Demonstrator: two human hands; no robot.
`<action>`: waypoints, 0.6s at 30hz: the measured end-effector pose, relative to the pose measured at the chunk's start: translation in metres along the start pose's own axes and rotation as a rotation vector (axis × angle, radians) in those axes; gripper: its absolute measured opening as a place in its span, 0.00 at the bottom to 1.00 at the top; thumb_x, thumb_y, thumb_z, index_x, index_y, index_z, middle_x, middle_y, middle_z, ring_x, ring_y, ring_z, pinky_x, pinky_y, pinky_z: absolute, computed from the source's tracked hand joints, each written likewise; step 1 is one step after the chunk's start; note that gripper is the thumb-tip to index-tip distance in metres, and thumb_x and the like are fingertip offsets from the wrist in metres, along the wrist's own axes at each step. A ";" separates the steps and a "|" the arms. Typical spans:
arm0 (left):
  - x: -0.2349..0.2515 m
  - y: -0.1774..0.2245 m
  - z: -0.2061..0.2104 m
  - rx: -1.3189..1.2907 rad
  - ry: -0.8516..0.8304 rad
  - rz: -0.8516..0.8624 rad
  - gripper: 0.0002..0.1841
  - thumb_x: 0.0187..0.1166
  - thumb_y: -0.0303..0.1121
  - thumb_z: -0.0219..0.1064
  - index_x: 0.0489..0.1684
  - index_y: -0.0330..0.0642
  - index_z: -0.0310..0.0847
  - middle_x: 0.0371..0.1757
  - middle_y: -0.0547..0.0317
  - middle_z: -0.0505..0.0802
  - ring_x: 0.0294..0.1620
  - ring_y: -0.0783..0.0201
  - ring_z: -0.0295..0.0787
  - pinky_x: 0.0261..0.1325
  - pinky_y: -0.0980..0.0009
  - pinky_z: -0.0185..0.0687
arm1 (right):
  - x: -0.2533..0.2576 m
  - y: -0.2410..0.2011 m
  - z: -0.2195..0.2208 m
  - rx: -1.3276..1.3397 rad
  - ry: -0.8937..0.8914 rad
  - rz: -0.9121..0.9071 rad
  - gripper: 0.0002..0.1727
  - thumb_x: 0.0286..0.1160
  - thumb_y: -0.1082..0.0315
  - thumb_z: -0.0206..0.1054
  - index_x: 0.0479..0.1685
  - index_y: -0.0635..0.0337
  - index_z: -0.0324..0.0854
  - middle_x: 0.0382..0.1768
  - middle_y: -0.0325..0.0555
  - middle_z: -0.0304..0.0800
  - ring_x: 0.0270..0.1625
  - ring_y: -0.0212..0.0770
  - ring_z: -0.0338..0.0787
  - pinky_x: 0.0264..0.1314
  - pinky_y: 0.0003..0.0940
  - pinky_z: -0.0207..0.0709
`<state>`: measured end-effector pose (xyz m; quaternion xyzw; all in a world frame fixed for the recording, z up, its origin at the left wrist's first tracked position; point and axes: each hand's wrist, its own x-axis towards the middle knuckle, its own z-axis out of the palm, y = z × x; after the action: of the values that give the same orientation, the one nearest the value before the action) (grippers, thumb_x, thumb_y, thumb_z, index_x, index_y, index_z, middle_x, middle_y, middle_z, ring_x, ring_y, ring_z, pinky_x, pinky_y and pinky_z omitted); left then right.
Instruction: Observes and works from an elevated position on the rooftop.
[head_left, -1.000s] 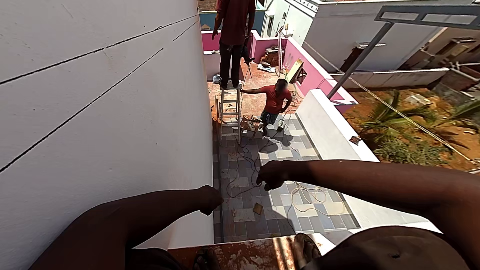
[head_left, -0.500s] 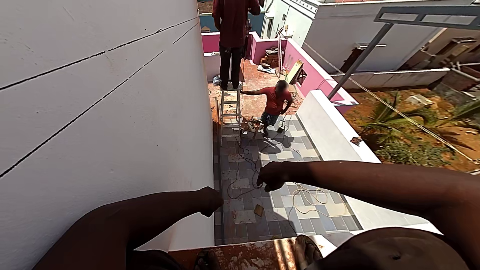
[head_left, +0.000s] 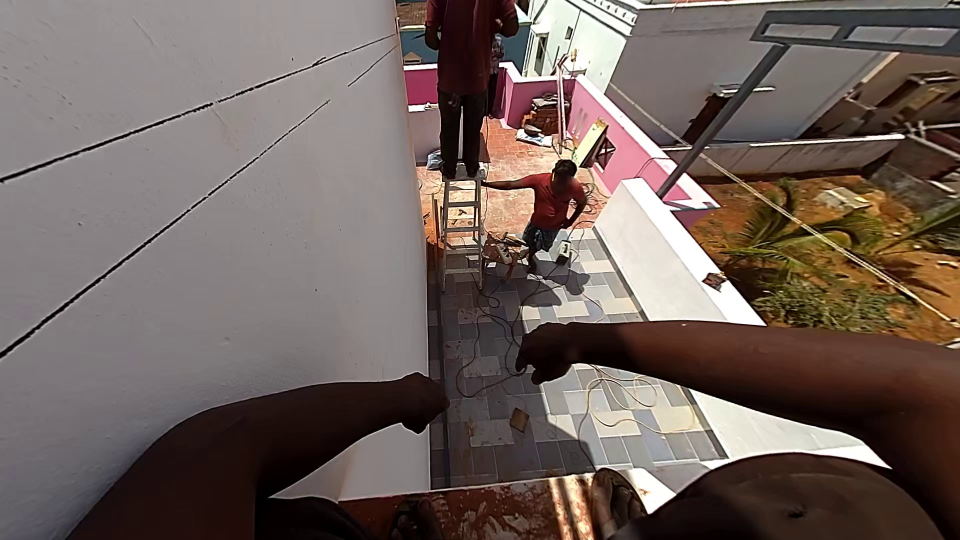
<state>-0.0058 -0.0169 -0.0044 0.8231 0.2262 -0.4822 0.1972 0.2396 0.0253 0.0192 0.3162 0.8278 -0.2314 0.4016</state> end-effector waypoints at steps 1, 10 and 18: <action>0.000 0.000 0.000 0.000 0.001 0.000 0.22 0.78 0.27 0.70 0.71 0.32 0.77 0.63 0.33 0.89 0.67 0.33 0.87 0.61 0.34 0.83 | 0.000 0.000 0.000 0.001 -0.002 0.000 0.23 0.81 0.55 0.67 0.73 0.49 0.83 0.53 0.60 0.91 0.57 0.64 0.90 0.54 0.70 0.78; -0.003 0.002 -0.002 -0.004 -0.011 -0.007 0.23 0.78 0.27 0.70 0.72 0.31 0.76 0.63 0.32 0.89 0.67 0.33 0.87 0.61 0.34 0.83 | 0.000 0.001 0.000 0.010 0.002 -0.001 0.21 0.81 0.56 0.67 0.71 0.48 0.84 0.53 0.59 0.91 0.57 0.64 0.90 0.53 0.69 0.78; -0.002 0.001 -0.001 -0.004 -0.006 -0.008 0.23 0.78 0.27 0.70 0.71 0.31 0.76 0.62 0.32 0.89 0.66 0.33 0.88 0.60 0.34 0.83 | 0.001 0.002 0.000 0.002 0.014 -0.011 0.21 0.81 0.55 0.67 0.71 0.48 0.84 0.53 0.59 0.91 0.56 0.64 0.90 0.53 0.69 0.78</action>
<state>-0.0055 -0.0175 -0.0026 0.8203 0.2300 -0.4851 0.1973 0.2406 0.0273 0.0184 0.3137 0.8321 -0.2319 0.3942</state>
